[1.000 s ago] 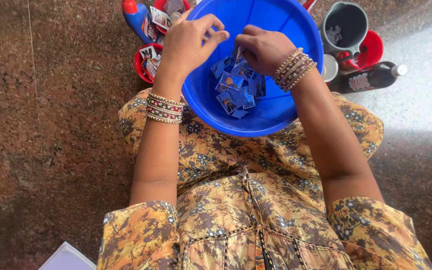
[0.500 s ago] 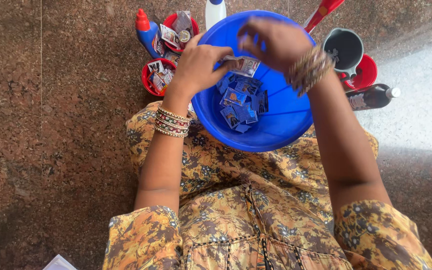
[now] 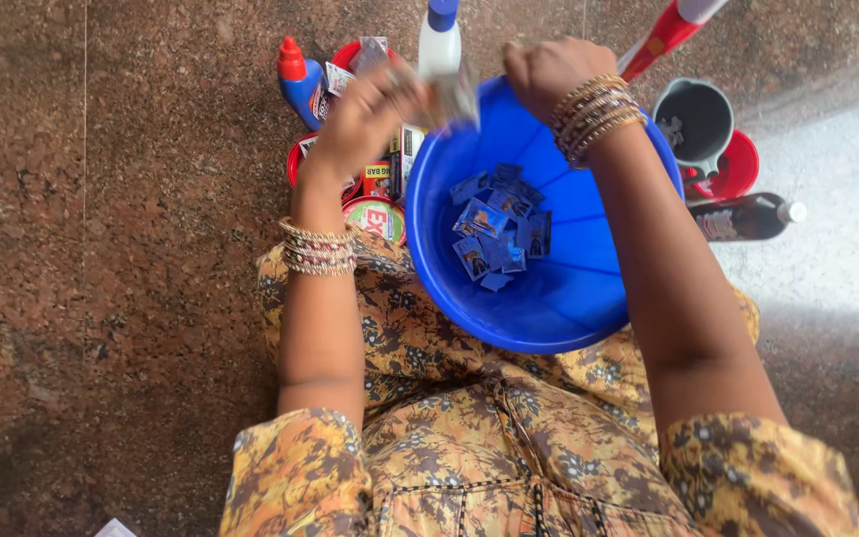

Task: The person sits on the floor and sorts small blue packets from a blue bowl into a red bowl. They handle the packets one at a time, occasionally adjusting the bowls and nearby items.

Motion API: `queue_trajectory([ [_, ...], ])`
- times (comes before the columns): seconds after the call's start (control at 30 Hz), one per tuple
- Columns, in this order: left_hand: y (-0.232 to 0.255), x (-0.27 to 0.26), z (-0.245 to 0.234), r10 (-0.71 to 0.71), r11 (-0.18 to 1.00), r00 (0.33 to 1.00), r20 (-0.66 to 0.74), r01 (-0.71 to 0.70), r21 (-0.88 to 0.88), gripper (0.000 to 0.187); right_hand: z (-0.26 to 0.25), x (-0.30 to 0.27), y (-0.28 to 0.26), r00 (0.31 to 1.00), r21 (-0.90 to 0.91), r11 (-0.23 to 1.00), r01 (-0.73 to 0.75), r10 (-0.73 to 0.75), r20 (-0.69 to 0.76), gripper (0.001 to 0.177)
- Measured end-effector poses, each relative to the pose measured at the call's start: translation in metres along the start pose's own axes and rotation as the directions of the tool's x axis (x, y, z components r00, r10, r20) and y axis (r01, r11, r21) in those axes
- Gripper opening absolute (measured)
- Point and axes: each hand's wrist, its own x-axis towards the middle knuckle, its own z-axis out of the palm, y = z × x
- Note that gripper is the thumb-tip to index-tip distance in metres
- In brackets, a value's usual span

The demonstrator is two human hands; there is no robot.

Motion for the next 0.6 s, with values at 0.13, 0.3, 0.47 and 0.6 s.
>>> queue_trajectory([
  [0.13, -0.030, 0.009, -0.030, 0.007, 1.000, 0.923, -0.385, -0.004, 0.008, 0.024, 0.004, 0.014, 0.007, 1.000, -0.026, 0.999, -0.021, 0.021, -0.014, 0.060],
  [0.3, -0.068, -0.004, -0.041, -0.206, 0.728, 0.723, -0.659, 0.564, 0.391, 0.030, 0.013, 0.024, 0.011, 0.998, 0.017, 0.998, -0.054, 0.053, 0.025, 0.064],
  [0.47, -0.086, -0.007, -0.052, -0.182, 0.520, 0.682, -0.709, 0.678, 0.519, 0.037, 0.010, 0.022, 0.009, 0.999, 0.040, 0.999, -0.036, 0.036, 0.015, 0.062],
  [0.6, -0.076, -0.014, -0.047, 0.061, 0.383, 0.755, -0.653, 0.587, 0.713, 0.046, 0.005, 0.021, 0.006, 0.999, 0.038, 0.999, -0.031, 0.030, 0.022, 0.062],
])
